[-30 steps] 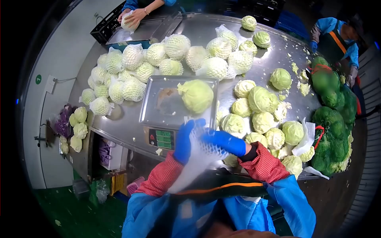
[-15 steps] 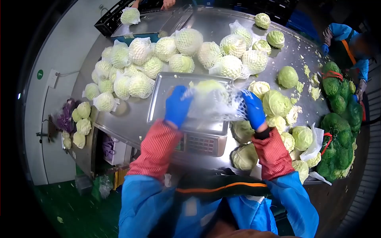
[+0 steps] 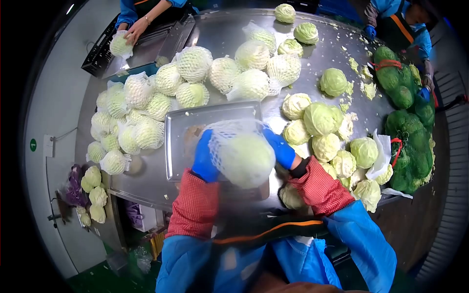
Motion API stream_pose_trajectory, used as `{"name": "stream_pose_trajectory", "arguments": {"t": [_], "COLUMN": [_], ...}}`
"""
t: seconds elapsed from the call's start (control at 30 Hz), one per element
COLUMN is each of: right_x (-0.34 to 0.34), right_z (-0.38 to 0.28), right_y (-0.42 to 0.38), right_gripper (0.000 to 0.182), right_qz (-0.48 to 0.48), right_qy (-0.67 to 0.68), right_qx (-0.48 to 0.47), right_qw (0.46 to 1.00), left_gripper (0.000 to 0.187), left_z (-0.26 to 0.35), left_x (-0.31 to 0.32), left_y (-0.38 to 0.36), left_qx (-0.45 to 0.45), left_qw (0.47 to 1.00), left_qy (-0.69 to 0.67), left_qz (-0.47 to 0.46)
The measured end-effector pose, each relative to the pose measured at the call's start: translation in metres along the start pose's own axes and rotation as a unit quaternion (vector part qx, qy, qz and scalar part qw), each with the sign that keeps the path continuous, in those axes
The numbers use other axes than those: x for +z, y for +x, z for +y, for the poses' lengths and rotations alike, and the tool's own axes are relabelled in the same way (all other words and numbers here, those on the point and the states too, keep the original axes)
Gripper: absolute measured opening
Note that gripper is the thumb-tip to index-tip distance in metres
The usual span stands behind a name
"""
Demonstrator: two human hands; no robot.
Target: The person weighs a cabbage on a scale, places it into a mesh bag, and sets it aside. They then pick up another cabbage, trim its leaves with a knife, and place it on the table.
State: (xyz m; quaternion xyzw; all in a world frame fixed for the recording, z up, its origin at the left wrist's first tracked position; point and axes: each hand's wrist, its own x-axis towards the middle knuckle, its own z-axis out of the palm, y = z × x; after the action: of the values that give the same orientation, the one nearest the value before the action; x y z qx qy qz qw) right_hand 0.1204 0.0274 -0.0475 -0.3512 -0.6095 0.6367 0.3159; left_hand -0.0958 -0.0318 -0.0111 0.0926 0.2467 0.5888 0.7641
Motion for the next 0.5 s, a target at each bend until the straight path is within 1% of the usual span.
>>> {"name": "stream_pose_trajectory", "arguments": {"t": [0.03, 0.07, 0.1, 0.13, 0.17, 0.2, 0.23, 0.27, 0.3, 0.33, 0.37, 0.4, 0.43, 0.47, 0.5], "right_x": [0.01, 0.016, 0.009, 0.008, 0.008, 0.007, 0.001, -0.003, -0.011, -0.021, -0.026, -0.031, -0.037, -0.04, -0.036], "right_z": [-0.022, -0.035, -0.029, -0.021, -0.013, -0.006, -0.022, -0.043, -0.042, -0.043, -0.053, -0.05, -0.046, -0.03, -0.037], "right_y": [-0.003, -0.004, -0.004, 0.002, 0.007, 0.011, 0.027, 0.029, 0.056, 0.085, 0.1, 0.122, 0.144, 0.172, 0.184], "right_gripper": [0.038, 0.041, 0.049, 0.047, 0.046, 0.044, 0.047, 0.046, 0.047, 0.049, 0.049, 0.05, 0.05, 0.05, 0.05], "right_qz": [-0.01, -0.021, -0.115, -0.108, -0.1, -0.091, -0.098, -0.099, -0.19, -0.269, -0.141, -0.077, -0.014, -0.023, 0.008], "right_qy": [0.19, 0.37, 0.376, 0.374, 0.372, 0.371, 0.537, 0.291, 0.488, 0.656, 0.526, 0.479, 0.425, 0.474, 0.483], "right_qx": [0.094, 0.184, 0.173, 0.142, 0.11, 0.079, 0.144, 0.0, 0.011, 0.02, 0.034, 0.033, 0.038, 0.024, 0.055], "right_qw": [0.977, 0.91, 0.903, 0.91, 0.916, 0.921, 0.826, 0.952, 0.852, 0.705, 0.838, 0.874, 0.904, 0.88, 0.874], "left_gripper": [0.04, 0.037, 0.035, 0.032, 0.03, 0.035, 0.041, 0.048, 0.05, 0.052, 0.053, 0.057, 0.06, 0.065, 0.071], "left_z": [0.0, 0.003, 0.003, 0.002, 0.002, 0.004, 0.007, 0.011, 0.017, 0.028, 0.036, 0.041, 0.046, 0.051, 0.054], "left_x": [-0.009, -0.007, -0.003, 0.001, 0.004, 0.004, 0.003, 0.0, -0.031, -0.034, -0.036, -0.03, -0.024, -0.007, 0.006], "left_y": [0.007, 0.012, 0.018, 0.025, 0.032, 0.041, 0.05, 0.06, 0.077, 0.086, 0.094, 0.099, 0.106, 0.11, 0.121], "left_qx": [0.011, -0.002, -0.015, -0.028, -0.02, -0.013, -0.006, 0.002, 0.082, 0.154, 0.221, 0.285, 0.349, 0.409, 0.413], "left_qw": [0.997, 0.999, 0.999, 0.999, 0.999, 0.998, 0.995, 0.99, 0.969, 0.936, 0.892, 0.848, 0.793, 0.743, 0.712], "left_qy": [0.072, 0.054, 0.037, 0.02, 0.04, 0.069, 0.098, 0.127, 0.226, 0.296, 0.361, 0.421, 0.476, 0.522, 0.562], "left_qz": [0.013, 0.008, 0.002, -0.004, -0.027, 0.001, 0.029, 0.056, 0.064, 0.111, 0.155, 0.148, 0.149, 0.095, 0.078]}}
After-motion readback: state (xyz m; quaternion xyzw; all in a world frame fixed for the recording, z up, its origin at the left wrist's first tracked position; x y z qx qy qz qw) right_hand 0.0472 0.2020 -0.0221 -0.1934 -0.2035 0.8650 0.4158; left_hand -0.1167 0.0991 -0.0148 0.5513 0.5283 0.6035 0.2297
